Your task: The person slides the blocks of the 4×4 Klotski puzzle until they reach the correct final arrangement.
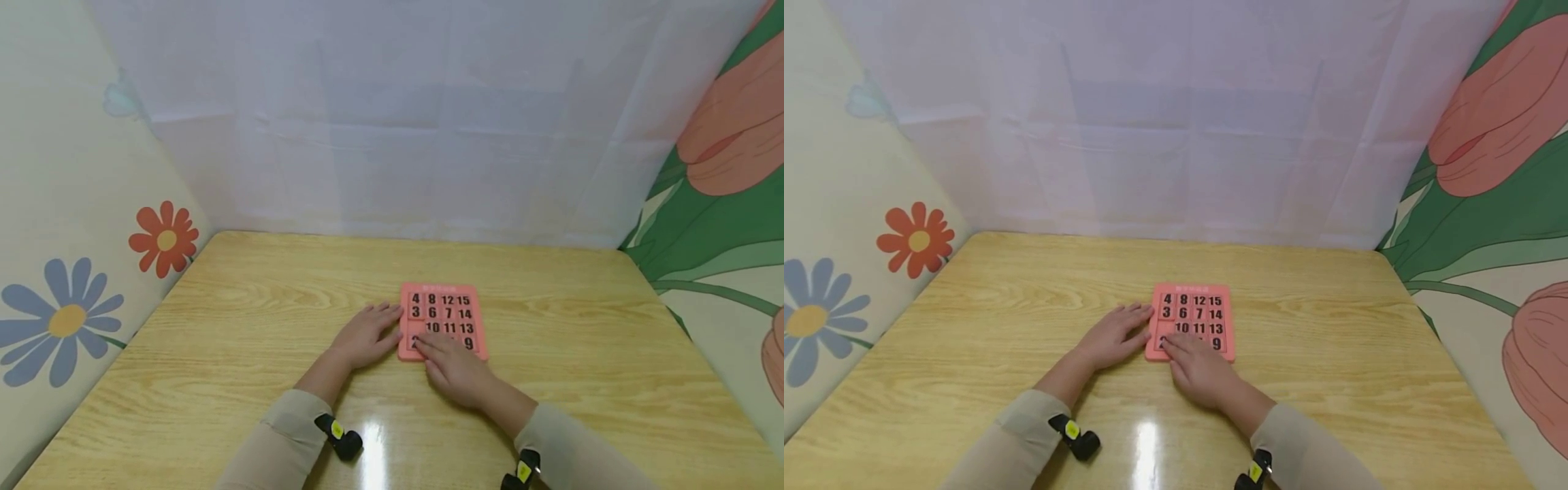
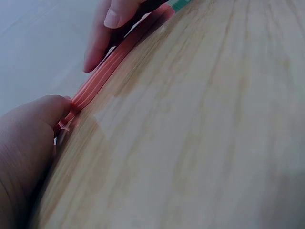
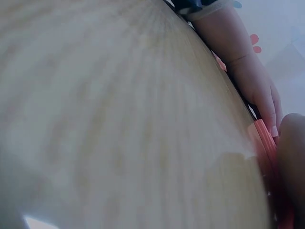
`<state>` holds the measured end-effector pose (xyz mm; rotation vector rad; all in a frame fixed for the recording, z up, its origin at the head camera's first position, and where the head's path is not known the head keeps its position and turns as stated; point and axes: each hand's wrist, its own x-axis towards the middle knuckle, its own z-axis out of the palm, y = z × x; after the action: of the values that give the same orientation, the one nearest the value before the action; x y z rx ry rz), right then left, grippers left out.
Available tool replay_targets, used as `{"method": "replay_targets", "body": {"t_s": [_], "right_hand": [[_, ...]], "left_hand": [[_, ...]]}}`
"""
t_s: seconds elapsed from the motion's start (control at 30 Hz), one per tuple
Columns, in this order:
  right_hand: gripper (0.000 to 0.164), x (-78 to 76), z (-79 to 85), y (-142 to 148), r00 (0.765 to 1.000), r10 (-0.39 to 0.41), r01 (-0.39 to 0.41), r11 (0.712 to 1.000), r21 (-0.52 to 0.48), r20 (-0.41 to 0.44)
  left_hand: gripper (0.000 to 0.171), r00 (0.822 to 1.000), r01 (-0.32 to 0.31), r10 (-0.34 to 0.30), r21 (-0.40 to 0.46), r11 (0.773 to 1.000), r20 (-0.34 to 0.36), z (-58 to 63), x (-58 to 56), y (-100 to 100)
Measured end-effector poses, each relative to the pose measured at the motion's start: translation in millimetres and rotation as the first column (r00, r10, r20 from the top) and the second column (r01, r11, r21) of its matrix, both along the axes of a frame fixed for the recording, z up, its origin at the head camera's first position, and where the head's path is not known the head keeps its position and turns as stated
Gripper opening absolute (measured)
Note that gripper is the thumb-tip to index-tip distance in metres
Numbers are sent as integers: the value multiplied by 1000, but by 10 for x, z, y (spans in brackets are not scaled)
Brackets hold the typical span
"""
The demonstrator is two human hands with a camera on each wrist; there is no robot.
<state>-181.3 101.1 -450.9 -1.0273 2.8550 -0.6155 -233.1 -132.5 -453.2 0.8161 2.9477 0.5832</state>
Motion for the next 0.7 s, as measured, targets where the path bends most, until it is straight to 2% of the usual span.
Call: {"method": "replay_targets", "body": {"t_s": [0.27,0.7], "right_hand": [[47,86,-18,14,998,48,-48,999,13,-31],[46,60,-32,-3,998,40,-40,999,3,-48]], "left_hand": [[57,1000,-14,14,0,1000,15,-2,0,4],[57,1000,-16,16,5,1000,12,18,25,5]]}}
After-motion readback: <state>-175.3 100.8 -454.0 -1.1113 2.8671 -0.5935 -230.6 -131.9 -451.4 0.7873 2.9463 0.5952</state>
